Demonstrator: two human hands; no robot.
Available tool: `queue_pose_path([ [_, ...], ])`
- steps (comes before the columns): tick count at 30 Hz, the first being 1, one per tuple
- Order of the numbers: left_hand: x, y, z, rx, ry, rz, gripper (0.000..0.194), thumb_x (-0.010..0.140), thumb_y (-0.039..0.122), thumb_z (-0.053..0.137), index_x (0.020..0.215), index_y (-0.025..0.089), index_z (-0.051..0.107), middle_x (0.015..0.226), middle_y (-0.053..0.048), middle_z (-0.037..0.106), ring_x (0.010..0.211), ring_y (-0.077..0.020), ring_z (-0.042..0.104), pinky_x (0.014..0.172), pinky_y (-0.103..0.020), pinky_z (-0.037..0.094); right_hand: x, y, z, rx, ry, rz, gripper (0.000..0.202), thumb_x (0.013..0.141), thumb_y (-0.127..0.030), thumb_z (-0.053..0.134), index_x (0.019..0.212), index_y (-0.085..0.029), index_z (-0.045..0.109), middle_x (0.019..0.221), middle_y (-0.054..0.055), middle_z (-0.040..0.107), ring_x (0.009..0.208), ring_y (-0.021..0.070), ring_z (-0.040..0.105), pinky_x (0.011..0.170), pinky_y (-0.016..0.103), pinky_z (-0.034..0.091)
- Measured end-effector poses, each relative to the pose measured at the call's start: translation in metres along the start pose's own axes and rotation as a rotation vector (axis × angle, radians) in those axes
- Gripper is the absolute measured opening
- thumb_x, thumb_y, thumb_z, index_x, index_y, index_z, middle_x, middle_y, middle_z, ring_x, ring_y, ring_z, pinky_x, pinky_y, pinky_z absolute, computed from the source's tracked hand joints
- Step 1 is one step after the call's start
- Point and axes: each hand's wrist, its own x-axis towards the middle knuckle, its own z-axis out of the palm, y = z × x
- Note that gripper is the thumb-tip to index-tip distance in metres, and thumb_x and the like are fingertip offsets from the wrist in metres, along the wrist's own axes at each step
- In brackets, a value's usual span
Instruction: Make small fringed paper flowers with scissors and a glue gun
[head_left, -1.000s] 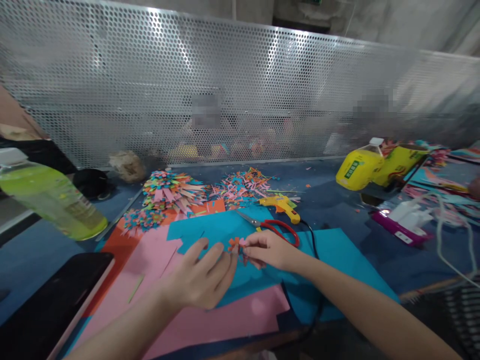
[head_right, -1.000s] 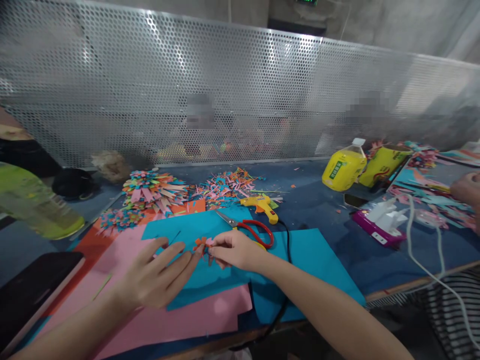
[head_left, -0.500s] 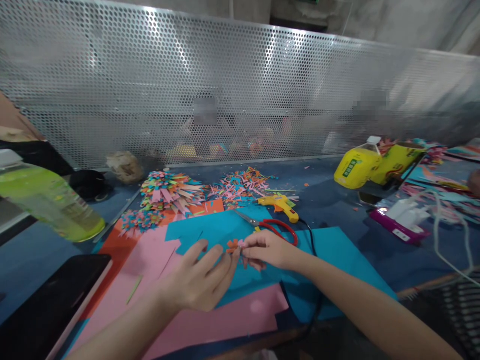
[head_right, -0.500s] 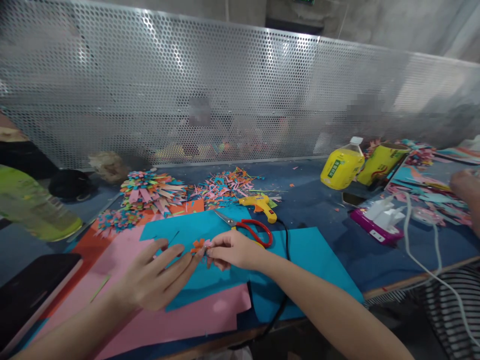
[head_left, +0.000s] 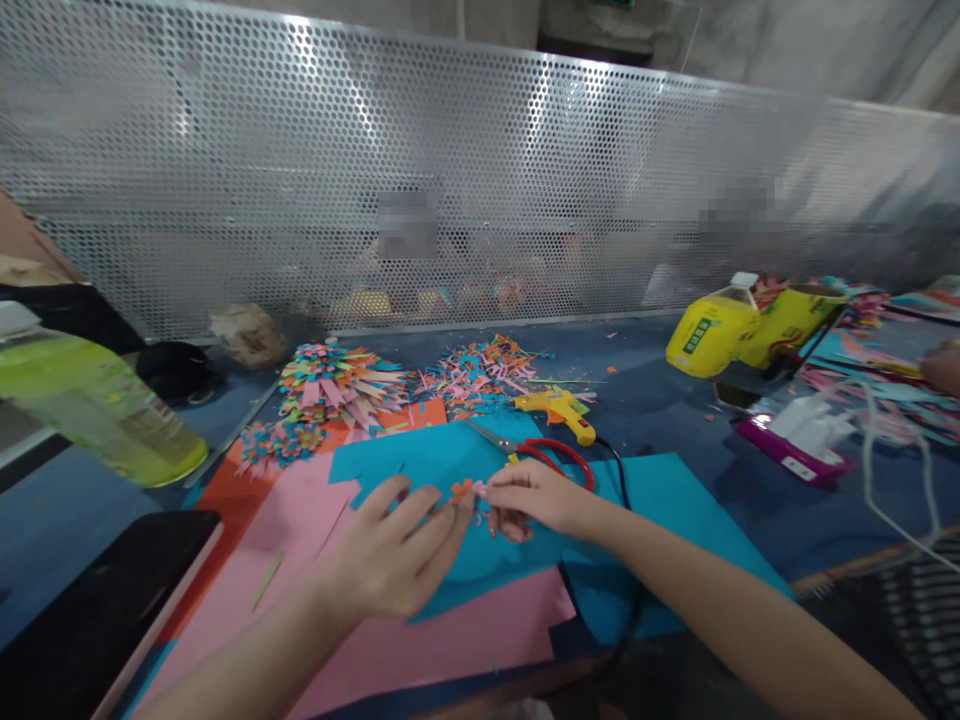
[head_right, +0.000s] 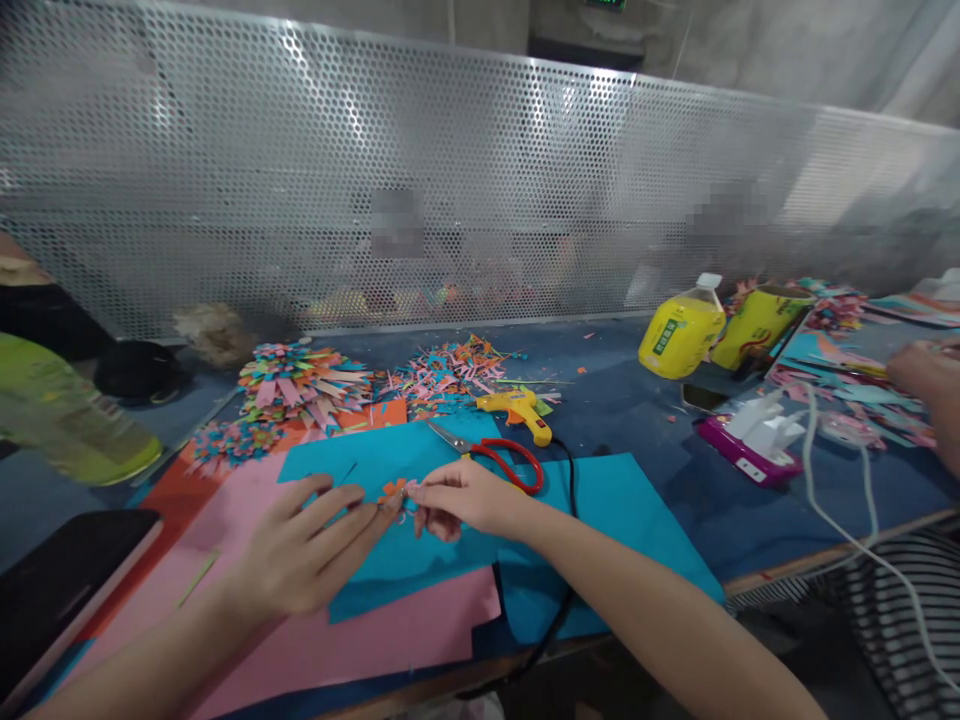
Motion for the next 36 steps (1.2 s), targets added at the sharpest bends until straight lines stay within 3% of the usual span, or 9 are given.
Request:
queue_pose_path([
  [3, 0.0, -0.001, 0.006, -0.222, -0.006, -0.282, 0.012, 0.078, 0.014, 0.056, 0.087, 0.016, 0.064, 0.068, -0.002, 0.066, 0.066, -0.0141, 0.057, 0.063, -0.03, 0.041, -0.001, -0.001, -0.004, 0.051, -0.017, -0.074, 0.034, 0.075, -0.041, 0.059, 0.059, -0.012, 0.056, 0.038, -0.006, 0.043, 0.036, 0.0043, 0.039, 0.04, 0.018, 0.032],
  [8, 0.003, 0.001, 0.016, -0.777, -0.112, -1.118, 0.022, 0.077, 0.037, 0.055, 0.071, 0.018, 0.063, 0.063, 0.0, 0.063, 0.056, -0.0105, 0.053, 0.052, -0.021, 0.042, 0.001, 0.001, -0.014, 0.217, 0.019, -0.284, 0.031, 0.074, -0.04, 0.061, 0.063, -0.012, 0.058, 0.041, -0.004, 0.045, 0.037, 0.0057, 0.041, 0.042, 0.02, 0.035],
  [12, 0.005, 0.002, 0.021, -1.141, -0.142, -1.408, 0.031, 0.071, 0.046, 0.059, 0.066, 0.015, 0.061, 0.06, 0.0, 0.06, 0.054, -0.0108, 0.053, 0.049, -0.02, 0.04, 0.002, -0.001, -0.019, 0.107, 0.222, -0.452, 0.027, 0.081, -0.038, 0.052, 0.09, -0.015, 0.063, 0.076, 0.006, 0.064, 0.055, 0.01, 0.056, 0.048, 0.022, 0.042],
  [15, 0.006, 0.002, 0.022, -1.218, -0.136, -1.436, 0.03, 0.07, 0.045, 0.06, 0.067, 0.015, 0.062, 0.062, -0.001, 0.061, 0.055, -0.011, 0.053, 0.05, -0.02, 0.04, 0.001, -0.003, -0.018, -0.266, 0.321, -0.507, 0.031, 0.082, -0.031, 0.051, 0.11, -0.02, 0.058, 0.102, 0.008, 0.063, 0.074, 0.0135, 0.06, 0.061, 0.025, 0.047],
  [19, 0.005, 0.001, 0.022, -1.172, -0.138, -1.412, 0.027, 0.072, 0.042, 0.06, 0.068, 0.016, 0.064, 0.06, 0.0, 0.061, 0.056, -0.0112, 0.053, 0.051, -0.02, 0.04, -0.003, -0.003, -0.013, -0.612, 0.261, -0.45, 0.021, 0.079, -0.027, 0.055, 0.092, -0.016, 0.066, 0.081, 0.007, 0.067, 0.072, 0.0141, 0.059, 0.067, 0.026, 0.046],
  [24, 0.002, -0.001, 0.025, -1.164, -0.135, -1.388, 0.026, 0.071, 0.042, 0.06, 0.071, 0.016, 0.065, 0.066, -0.001, 0.065, 0.06, -0.013, 0.055, 0.054, -0.022, 0.042, -0.007, -0.004, -0.01, -0.29, 0.039, -0.38, 0.027, 0.081, -0.03, 0.053, 0.099, -0.014, 0.064, 0.082, 0.007, 0.067, 0.064, 0.0109, 0.06, 0.054, 0.021, 0.048],
  [28, 0.002, 0.0, 0.027, -1.173, -0.161, -1.387, 0.028, 0.071, 0.044, 0.059, 0.069, 0.016, 0.064, 0.06, 0.0, 0.062, 0.054, -0.0117, 0.052, 0.05, -0.021, 0.038, -0.003, -0.001, -0.013, -0.188, 0.137, -0.465, 0.035, 0.081, -0.025, 0.052, 0.116, -0.019, 0.055, 0.108, 0.009, 0.062, 0.071, 0.0111, 0.061, 0.055, 0.021, 0.05],
  [32, 0.001, 0.001, 0.028, -1.15, -0.159, -1.383, 0.027, 0.072, 0.044, 0.058, 0.069, 0.017, 0.063, 0.062, 0.0, 0.063, 0.056, -0.0126, 0.054, 0.051, -0.021, 0.039, 0.005, 0.004, -0.017, -0.109, 0.162, -0.424, 0.035, 0.08, -0.022, 0.053, 0.114, -0.019, 0.056, 0.11, 0.009, 0.061, 0.087, 0.0165, 0.063, 0.068, 0.029, 0.053],
  [36, -0.002, -0.003, 0.027, -1.049, -0.312, -1.183, 0.027, 0.077, 0.04, 0.051, 0.066, 0.018, 0.063, 0.065, -0.002, 0.066, 0.06, -0.0151, 0.058, 0.054, -0.023, 0.041, 0.008, 0.005, -0.019, 0.152, 0.098, -0.357, 0.04, 0.073, -0.016, 0.059, 0.113, -0.019, 0.056, 0.112, 0.01, 0.06, 0.098, 0.0212, 0.06, 0.081, 0.038, 0.051],
])
